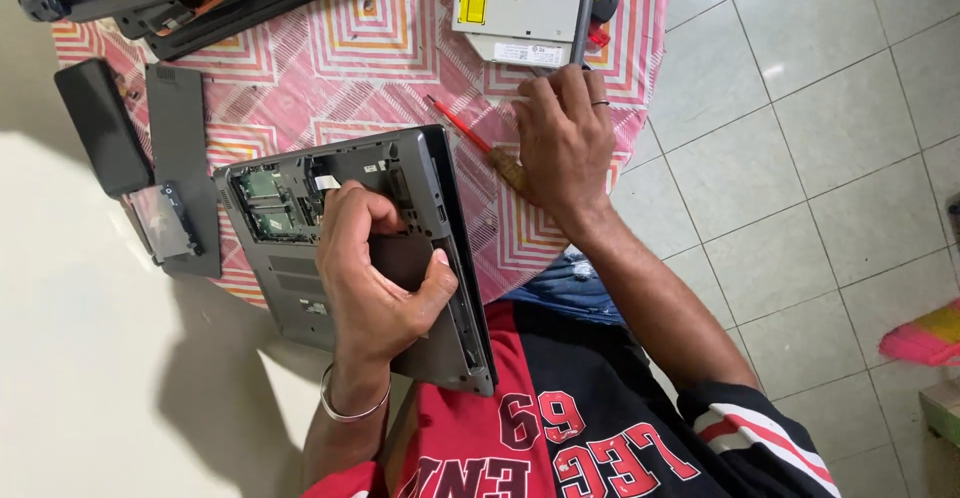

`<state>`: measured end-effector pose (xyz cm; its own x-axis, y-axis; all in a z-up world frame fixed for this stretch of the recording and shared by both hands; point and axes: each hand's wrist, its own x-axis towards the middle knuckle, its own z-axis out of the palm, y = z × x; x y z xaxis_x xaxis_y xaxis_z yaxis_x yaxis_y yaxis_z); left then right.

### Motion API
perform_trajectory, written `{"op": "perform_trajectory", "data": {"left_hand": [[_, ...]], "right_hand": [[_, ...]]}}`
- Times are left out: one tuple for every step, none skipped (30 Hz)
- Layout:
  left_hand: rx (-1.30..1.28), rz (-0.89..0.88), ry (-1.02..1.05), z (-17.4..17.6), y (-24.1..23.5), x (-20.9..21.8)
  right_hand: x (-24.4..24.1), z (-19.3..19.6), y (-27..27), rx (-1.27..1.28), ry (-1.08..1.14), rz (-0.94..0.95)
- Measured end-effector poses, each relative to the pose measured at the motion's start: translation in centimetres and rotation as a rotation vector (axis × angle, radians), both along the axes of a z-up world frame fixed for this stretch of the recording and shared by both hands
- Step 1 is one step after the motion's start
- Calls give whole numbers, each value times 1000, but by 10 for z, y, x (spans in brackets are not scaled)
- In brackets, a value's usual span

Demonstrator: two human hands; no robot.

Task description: The person disassembles a laptop by removing the back cover and internal components. They use a screwdriver to unscrew the casing and remove the hard drive, placing it on the table.

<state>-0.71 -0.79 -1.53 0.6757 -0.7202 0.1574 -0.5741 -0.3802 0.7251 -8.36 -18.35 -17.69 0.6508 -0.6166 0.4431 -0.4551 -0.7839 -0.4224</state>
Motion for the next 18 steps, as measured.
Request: {"op": "perform_trajectory", "data": {"left_hand": [[-1,3,0,-1,0,0],[-2,-2,10,-2,0,0],[1,0,18,-2,1,-1],[2,8,16,-2,2,-1],[0,3,21,-2,2,0],[-1,-2,26,-3,2,0],[1,0,26,-2,2,1],[-1,1,21,-2,2,1],[-3,0,19,-3,3,1],[0,2,21,-2,3,1],[-2,0,23,-2,3,1],[-4,-2,25,-1,2,1],[-4,1,26,-2,2,1],[-11,-6,30,-2,2,1],[-13,-9,33,-2,3,1],[-10,-3,32,-2,3,2],[-21,-4,30,-1,2,2],[-32,-6,29,-1,2,1]], "right_hand": [[0,-1,0,-1,0,3],[1,-1,1,-14,15,-6],[2,-1,2,-25,29,-9],[3,-1,2,-24,26,-1],[4,-1,2,-33,34,-14],[5,-2,2,-41,41,-27],[6,-1,3,-39,41,-24],[7,0,3,-53,40,-30],[6,0,3,-67,42,-37],[5,1,5,-64,45,-35],[6,1,5,-69,64,-50],[7,2,6,-73,83,-65],[6,6,6,-73,84,-63],[6,9,6,-88,58,-52],[7,13,8,-100,31,-38],[7,13,9,-97,29,-32],[7,14,10,-89,21,-19],[7,14,11,-80,13,-7]]}}
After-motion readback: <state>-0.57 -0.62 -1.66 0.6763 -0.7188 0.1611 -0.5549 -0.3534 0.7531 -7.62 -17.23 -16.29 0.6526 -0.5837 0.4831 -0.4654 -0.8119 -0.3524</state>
